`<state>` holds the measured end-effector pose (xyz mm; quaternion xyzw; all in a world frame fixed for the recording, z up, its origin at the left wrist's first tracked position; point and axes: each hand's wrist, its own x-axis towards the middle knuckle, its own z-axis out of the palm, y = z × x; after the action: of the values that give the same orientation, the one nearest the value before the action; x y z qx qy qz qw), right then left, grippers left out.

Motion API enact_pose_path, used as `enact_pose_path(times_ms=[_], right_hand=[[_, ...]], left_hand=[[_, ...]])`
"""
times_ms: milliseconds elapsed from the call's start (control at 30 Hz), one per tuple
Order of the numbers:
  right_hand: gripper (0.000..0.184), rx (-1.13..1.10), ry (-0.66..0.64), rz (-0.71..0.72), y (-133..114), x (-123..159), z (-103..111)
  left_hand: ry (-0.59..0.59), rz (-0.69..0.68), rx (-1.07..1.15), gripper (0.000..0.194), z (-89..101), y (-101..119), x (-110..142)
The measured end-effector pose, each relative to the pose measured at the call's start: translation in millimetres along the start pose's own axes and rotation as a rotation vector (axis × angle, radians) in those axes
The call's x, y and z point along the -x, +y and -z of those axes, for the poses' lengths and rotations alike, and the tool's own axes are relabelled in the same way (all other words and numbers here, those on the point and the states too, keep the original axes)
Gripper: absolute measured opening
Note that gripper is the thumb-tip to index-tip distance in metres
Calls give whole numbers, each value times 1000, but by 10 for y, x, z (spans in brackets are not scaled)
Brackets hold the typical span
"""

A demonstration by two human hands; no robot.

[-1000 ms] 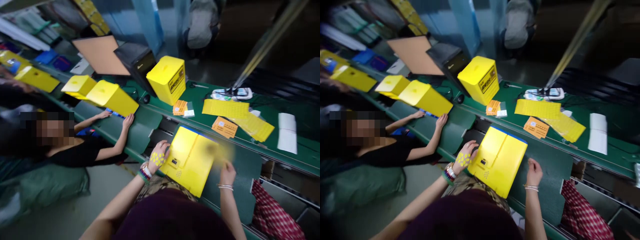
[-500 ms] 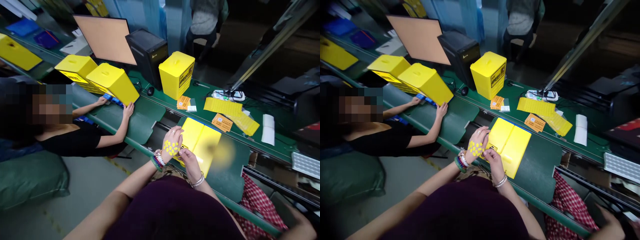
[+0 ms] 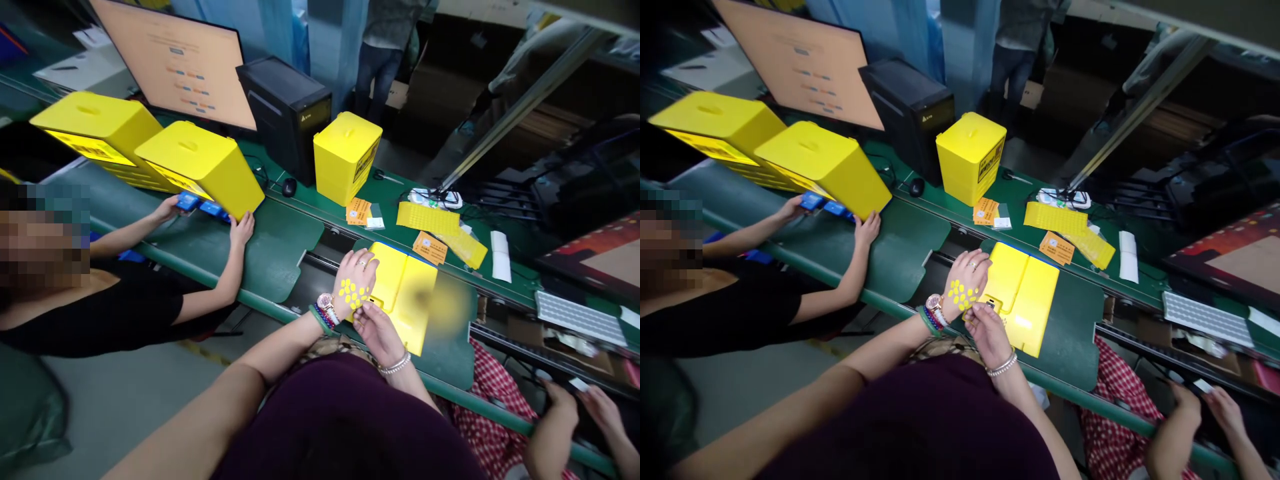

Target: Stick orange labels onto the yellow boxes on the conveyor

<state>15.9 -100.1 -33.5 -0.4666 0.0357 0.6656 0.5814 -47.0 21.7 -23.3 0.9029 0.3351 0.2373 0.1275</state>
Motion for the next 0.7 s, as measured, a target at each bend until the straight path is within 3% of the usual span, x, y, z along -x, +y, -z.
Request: enact_pose_path(times_ms=[100,233,300,367,500,633,700], right_hand=[[23,-15,60,65,44,-39,-56],[22,152,189,356,-27,-56,-46],[21,319,284,499,-134,-59,16],[21,495,355,565,-257,-71,99],[22,671,336,501,-405,-139,247],[25,617,282,436,-369,-212,320],[25,569,287,425,-328,-220,343]], left_hand=[[-38,-22,8,26,-41,-88,-66],[-145,31,39,22,-93,-243,-156],[-219,101,172,21,-93,-321,-174],[-323,145,439,24,-78,-374,-166],[-566,160,902,24,-54,-336,-69],[-702,193,1026,26,-77,-140,128],[-708,270,1098,26,-99,-51,237]])
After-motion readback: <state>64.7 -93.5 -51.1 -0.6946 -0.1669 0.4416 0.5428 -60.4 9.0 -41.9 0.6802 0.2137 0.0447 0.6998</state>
